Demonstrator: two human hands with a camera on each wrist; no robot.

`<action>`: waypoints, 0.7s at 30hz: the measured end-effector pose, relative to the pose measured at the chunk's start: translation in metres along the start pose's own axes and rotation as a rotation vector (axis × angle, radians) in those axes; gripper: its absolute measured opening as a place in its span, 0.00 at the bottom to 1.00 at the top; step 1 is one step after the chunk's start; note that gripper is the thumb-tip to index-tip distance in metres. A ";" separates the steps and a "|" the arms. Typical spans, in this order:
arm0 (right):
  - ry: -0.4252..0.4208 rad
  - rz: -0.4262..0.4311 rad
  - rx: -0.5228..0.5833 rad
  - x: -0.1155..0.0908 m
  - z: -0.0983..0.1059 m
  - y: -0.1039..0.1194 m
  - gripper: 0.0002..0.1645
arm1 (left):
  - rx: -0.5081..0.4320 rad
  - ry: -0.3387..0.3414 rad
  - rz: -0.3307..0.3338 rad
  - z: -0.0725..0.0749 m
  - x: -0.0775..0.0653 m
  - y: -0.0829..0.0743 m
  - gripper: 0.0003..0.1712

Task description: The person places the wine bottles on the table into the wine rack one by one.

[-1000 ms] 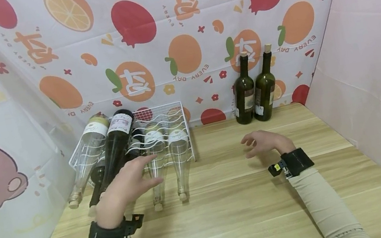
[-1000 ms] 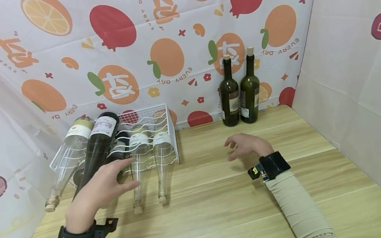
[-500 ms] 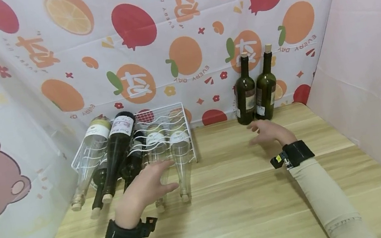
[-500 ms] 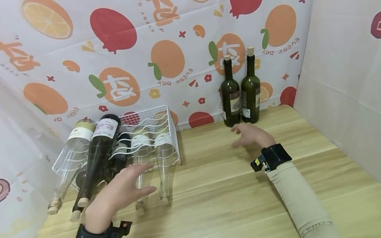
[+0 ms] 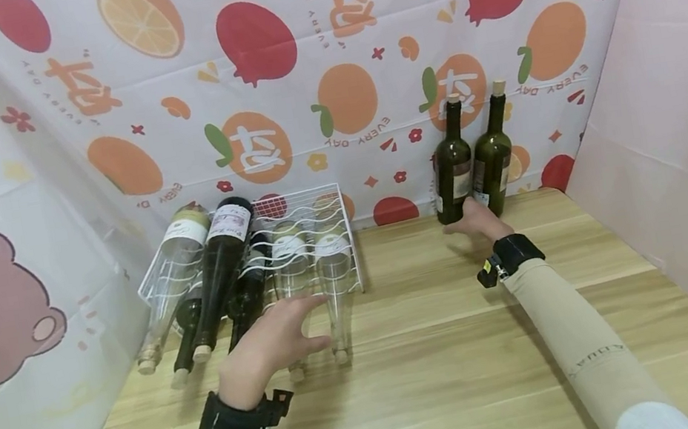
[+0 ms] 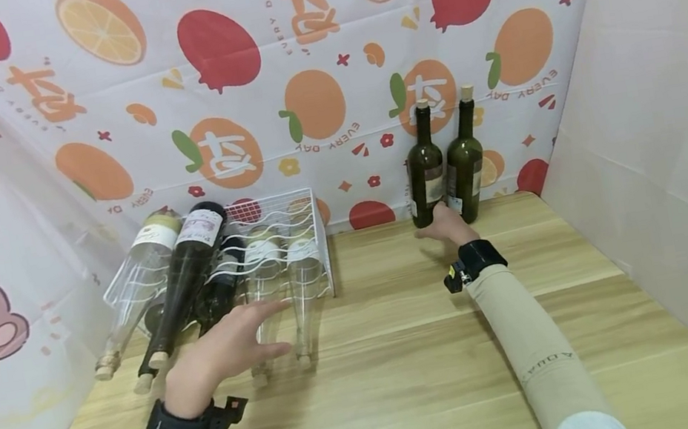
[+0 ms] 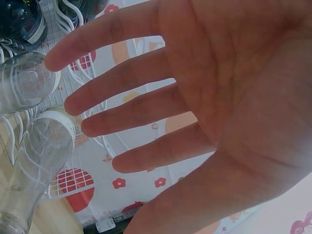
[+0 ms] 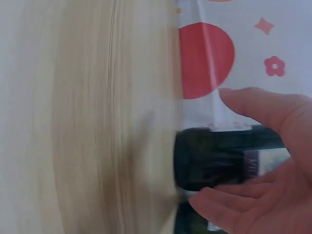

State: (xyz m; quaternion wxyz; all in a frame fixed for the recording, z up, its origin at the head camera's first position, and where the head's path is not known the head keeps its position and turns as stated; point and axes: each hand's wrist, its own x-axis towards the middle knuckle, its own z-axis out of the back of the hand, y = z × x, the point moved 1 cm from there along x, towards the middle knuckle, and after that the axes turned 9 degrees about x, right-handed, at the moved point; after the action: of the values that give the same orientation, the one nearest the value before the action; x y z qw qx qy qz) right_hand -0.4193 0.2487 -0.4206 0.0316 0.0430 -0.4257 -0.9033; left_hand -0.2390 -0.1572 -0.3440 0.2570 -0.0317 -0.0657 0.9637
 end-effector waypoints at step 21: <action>-0.278 -0.124 0.359 0.026 -0.019 -0.011 0.58 | 0.007 0.003 0.005 0.001 0.001 0.004 0.37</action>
State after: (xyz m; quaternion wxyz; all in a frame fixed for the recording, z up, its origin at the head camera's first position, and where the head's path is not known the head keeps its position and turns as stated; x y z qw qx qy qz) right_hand -0.4437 0.2389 -0.4427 -0.0910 -0.0510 -0.5764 -0.8105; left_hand -0.2420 -0.1608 -0.3432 0.2546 -0.0325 -0.0620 0.9645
